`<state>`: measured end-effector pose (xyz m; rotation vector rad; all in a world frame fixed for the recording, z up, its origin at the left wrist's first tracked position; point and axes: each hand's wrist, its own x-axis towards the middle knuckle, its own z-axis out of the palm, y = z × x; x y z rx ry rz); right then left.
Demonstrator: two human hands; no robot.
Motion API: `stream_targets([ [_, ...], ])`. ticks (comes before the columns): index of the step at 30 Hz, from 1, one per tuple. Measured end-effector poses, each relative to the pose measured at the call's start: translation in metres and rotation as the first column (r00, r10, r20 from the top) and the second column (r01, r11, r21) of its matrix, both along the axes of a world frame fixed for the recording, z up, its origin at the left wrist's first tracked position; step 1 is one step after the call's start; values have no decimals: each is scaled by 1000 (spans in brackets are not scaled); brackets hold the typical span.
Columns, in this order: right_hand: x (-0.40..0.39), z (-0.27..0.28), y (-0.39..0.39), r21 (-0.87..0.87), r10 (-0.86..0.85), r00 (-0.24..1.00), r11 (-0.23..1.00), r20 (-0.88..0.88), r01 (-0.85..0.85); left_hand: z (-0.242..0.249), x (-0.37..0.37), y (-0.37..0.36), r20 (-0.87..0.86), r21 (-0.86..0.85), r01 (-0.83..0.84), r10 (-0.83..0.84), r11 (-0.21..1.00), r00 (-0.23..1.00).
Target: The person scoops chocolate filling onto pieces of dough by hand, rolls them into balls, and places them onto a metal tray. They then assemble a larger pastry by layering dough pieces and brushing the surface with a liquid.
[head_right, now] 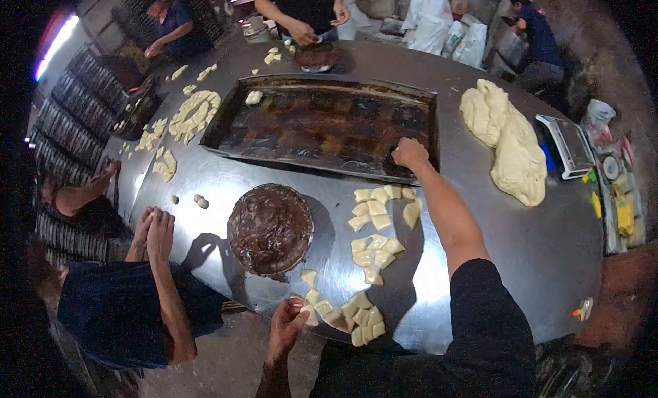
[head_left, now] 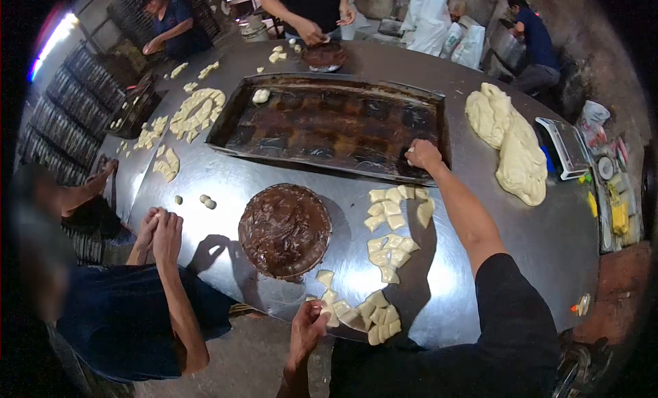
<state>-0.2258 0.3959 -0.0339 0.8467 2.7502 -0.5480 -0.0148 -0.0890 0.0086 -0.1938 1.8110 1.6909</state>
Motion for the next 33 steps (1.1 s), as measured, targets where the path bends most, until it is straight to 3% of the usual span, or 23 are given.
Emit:
stream_targets([
  [2,-7,-6,-11,60,38,995,997,93,-43,9,1,1,-7,-18,-21,21,1000,1000],
  [6,33,38,-56,192,74,996,979,-45,-65,-3,10,11,-5,-59,-11,11,998,1000],
  [7,51,39,-68,234,204,934,963,-294,-136,-8,11,20,-79,18,-28,29,999,996],
  [8,69,44,-79,-18,232,889,965,-394,-260,-9,10,33,-58,62,-44,48,997,997],
  [9,97,52,-98,-308,140,854,893,-501,-327,-10,8,45,-36,105,-61,66,993,997],
  [10,124,65,-119,-487,92,930,831,-356,-269,-15,7,58,-5,189,-78,80,979,997],
  [11,154,59,-133,-645,83,920,689,-382,-330,-20,6,71,30,270,-96,92,958,995],
  [13,211,46,-154,-729,176,864,474,-471,-494,-18,8,102,44,347,-65,53,936,998],
  [14,240,52,-160,-783,174,890,425,-421,-453,-14,10,118,46,356,-44,29,934,999],
  [16,283,68,-169,-720,89,940,621,-328,-310,-8,23,144,19,443,53,-68,895,997],
  [17,301,69,-166,-679,6,918,671,-396,-297,-5,31,153,-52,385,150,-141,911,989],
  [18,317,69,-164,-642,-73,884,714,-462,-277,-5,40,161,-50,382,167,-161,909,986],
  [20,343,66,-147,-699,-168,907,695,-387,-169,-1,54,174,-165,314,305,-265,899,950],
  [22,363,66,-133,-910,-296,920,395,-258,-128,7,63,179,-130,292,299,-271,909,954],
  [24,377,56,-129,-991,-374,918,22,-129,-130,12,73,180,-93,427,170,-144,888,985],
  [25,380,58,-130,-990,-356,924,16,-138,-142,18,75,179,-64,398,225,-218,889,974],
  [27,384,65,-141,-974,-493,866,-147,-81,-175,16,89,180,-96,438,196,-171,877,981],
  [28,384,68,-149,-969,-461,882,-160,-95,-188,11,96,181,-117,483,183,-144,856,983],
  [30,379,71,-166,-944,-652,755,-197,-74,-263,-20,110,179,-210,365,89,-11,927,978],
  [33,363,62,-198,-944,-666,745,-227,-29,-240,-38,122,167,-354,130,23,24,991,935],
])
